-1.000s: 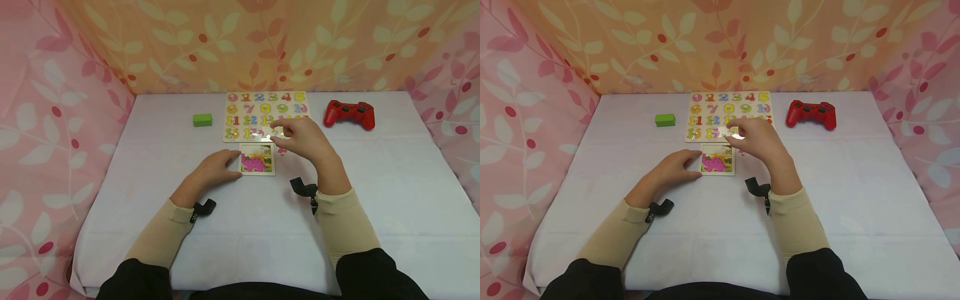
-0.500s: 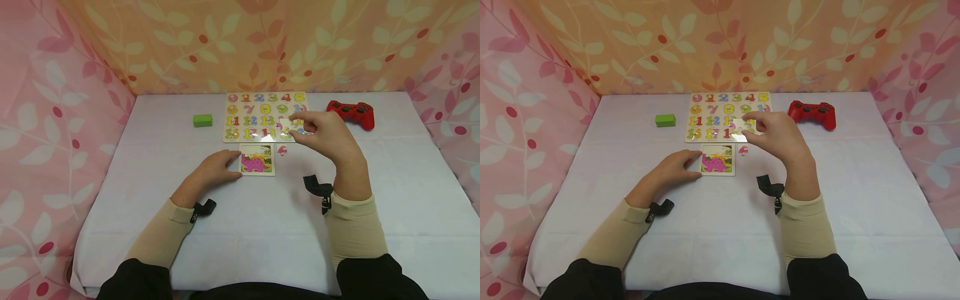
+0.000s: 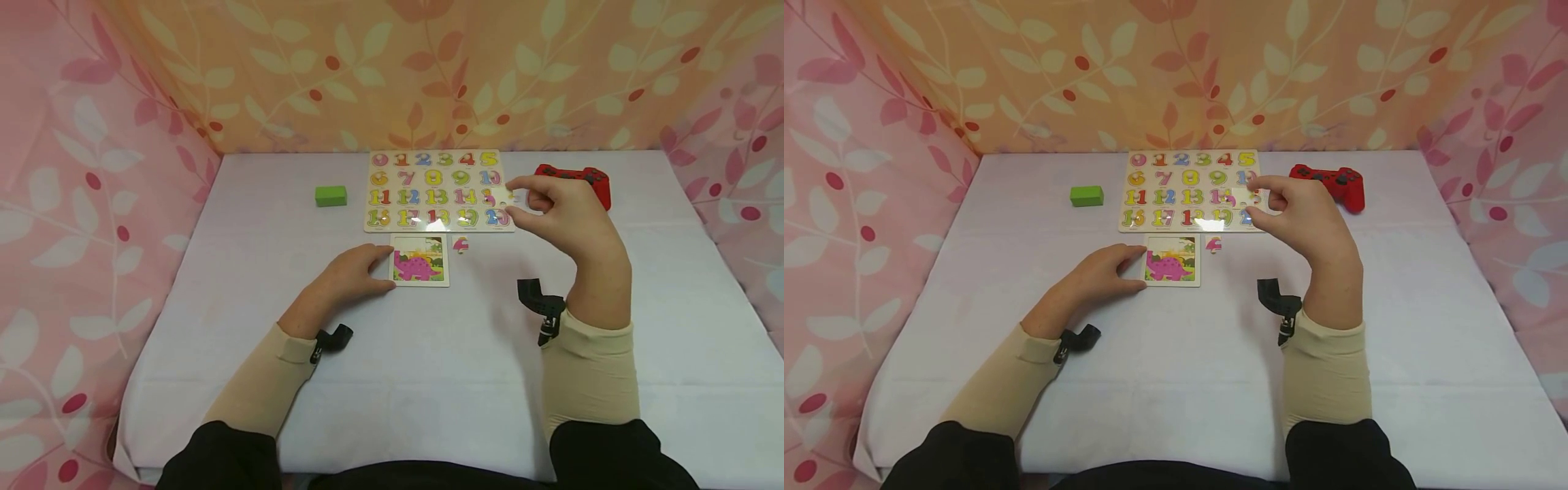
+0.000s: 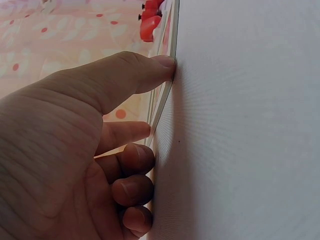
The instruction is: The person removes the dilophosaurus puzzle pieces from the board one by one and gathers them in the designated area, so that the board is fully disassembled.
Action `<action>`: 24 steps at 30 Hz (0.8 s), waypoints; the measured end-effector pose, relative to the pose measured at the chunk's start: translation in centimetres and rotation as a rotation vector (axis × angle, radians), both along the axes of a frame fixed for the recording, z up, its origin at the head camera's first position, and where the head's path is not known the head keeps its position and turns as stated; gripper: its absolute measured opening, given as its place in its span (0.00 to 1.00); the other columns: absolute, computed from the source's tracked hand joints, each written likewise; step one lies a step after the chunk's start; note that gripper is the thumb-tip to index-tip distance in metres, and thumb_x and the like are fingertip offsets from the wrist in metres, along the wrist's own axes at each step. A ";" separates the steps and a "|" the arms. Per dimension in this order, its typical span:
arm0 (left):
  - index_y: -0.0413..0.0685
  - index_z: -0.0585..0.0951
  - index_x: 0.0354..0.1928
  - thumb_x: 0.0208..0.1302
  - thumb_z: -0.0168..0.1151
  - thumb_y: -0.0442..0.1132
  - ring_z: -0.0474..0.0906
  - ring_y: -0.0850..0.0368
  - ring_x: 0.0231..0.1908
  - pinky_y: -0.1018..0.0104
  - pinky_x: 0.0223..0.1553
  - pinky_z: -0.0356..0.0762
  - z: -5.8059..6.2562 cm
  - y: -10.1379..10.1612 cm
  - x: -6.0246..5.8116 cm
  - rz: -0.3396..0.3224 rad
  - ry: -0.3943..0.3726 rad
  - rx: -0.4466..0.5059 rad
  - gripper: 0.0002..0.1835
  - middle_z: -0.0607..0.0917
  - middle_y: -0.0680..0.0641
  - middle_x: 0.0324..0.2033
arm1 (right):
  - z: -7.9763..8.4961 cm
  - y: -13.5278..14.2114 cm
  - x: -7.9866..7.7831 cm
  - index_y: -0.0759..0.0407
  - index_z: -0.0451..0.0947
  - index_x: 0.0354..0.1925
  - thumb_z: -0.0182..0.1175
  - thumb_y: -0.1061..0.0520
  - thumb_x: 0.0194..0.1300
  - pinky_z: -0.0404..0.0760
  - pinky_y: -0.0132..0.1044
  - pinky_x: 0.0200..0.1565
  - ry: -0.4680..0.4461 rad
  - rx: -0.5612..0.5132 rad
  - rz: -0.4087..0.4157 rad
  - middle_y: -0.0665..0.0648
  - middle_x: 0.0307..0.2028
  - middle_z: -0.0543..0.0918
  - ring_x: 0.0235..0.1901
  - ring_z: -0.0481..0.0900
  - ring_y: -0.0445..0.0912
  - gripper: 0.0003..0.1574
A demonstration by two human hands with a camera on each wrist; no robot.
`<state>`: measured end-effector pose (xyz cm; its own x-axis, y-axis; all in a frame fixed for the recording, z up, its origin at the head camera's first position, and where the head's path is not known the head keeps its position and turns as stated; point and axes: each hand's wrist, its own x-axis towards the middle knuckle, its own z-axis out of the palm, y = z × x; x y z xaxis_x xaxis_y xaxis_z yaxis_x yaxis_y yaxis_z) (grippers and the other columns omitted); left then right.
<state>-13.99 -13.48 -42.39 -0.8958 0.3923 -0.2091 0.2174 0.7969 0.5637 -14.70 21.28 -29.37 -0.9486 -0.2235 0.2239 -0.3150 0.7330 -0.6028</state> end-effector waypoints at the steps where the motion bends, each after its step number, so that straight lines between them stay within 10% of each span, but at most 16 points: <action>1: 0.54 0.71 0.75 0.61 0.75 0.53 0.72 0.53 0.52 0.53 0.59 0.74 0.0 0.0 0.0 0.000 0.000 -0.001 0.41 0.79 0.51 0.58 | 0.0 0.2 0.0 0.55 0.86 0.51 0.71 0.53 0.64 0.58 0.35 0.28 -0.023 0.002 -0.011 0.53 0.22 0.62 0.24 0.57 0.41 0.17; 24: 0.54 0.70 0.75 0.61 0.74 0.53 0.72 0.53 0.51 0.54 0.57 0.74 -0.1 -0.2 -0.1 -0.017 -0.004 -0.001 0.42 0.79 0.51 0.54 | -4.6 3.2 -3.4 0.54 0.83 0.60 0.70 0.43 0.65 0.64 0.44 0.30 -0.416 0.106 -0.093 0.54 0.20 0.61 0.25 0.62 0.48 0.30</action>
<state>-14.09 -13.64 -42.50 -0.8879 0.4075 -0.2134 0.2288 0.7937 0.5637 -18.10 24.50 -33.97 -0.9704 -0.1336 -0.2010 0.0092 0.8116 -0.5841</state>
